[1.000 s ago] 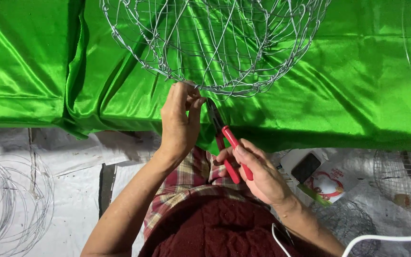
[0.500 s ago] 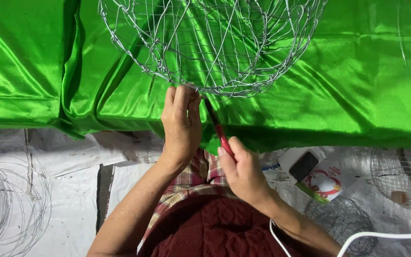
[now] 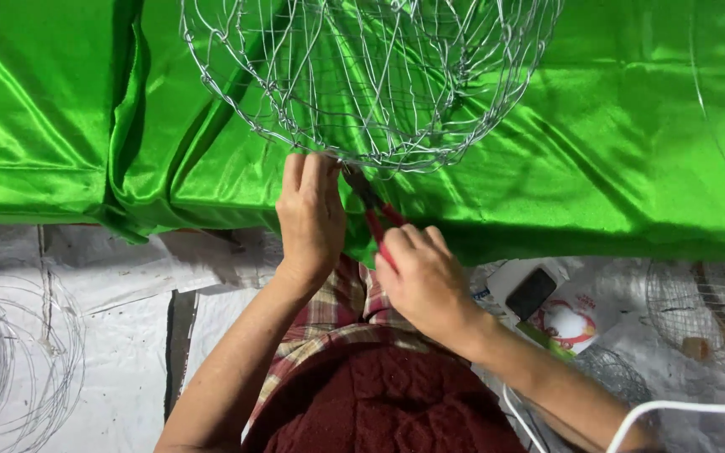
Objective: The person is manually constructing a wire basket by twisting and cutting metal wires to form the rim and mesh.
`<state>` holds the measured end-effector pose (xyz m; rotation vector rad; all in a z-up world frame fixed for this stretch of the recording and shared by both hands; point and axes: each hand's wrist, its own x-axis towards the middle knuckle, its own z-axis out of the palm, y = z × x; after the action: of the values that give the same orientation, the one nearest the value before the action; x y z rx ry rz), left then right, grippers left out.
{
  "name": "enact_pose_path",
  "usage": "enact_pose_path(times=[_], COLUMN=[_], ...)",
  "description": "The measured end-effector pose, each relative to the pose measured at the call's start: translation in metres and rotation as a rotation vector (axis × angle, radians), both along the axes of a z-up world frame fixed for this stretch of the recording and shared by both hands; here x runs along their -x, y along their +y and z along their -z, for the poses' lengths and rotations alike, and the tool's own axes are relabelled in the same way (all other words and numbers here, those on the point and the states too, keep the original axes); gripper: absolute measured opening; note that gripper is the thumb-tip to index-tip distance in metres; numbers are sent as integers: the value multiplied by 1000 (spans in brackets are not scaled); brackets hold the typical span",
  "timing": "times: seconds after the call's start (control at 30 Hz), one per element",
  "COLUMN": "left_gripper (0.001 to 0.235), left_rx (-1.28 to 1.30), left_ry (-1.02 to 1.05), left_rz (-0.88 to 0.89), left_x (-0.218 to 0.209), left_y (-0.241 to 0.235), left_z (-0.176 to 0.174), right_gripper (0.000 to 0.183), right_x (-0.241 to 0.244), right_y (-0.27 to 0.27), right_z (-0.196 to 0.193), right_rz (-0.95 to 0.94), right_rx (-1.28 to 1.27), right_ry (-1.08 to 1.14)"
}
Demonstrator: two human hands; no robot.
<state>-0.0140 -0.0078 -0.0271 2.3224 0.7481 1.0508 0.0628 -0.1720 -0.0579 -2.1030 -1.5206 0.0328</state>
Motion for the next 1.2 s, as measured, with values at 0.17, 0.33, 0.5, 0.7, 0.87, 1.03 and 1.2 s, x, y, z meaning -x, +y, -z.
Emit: enact_pose_path(times=[0.17, 0.33, 0.5, 0.7, 0.87, 1.03, 1.2], left_gripper=[10, 16, 28, 40, 38, 27, 47], left_rx=[-7, 19, 46, 48, 45, 66, 366], left_ry=[-41, -96, -107, -138, -168, -200, -228], left_rz=[-7, 62, 221, 413, 450, 507, 600], left_x=[3, 1, -4, -26, -50, -70, -74], left_y=[7, 5, 4, 20, 31, 42, 59], left_z=[10, 1, -43, -95, -130, -147, -144], right_gripper=[17, 20, 22, 22, 21, 44, 36], right_x=[-14, -65, -121, -158, -104, -96, -101], right_y=[-58, -102, -98, -90, -23, 52, 95], right_z=[-31, -27, -19, 4, -54, -64, -109], right_rz=[136, 323, 444, 512, 281, 153, 257], right_rx=[60, 140, 88, 168, -363, -545, -640], right_ry=[306, 26, -443, -488, -162, -125, -527])
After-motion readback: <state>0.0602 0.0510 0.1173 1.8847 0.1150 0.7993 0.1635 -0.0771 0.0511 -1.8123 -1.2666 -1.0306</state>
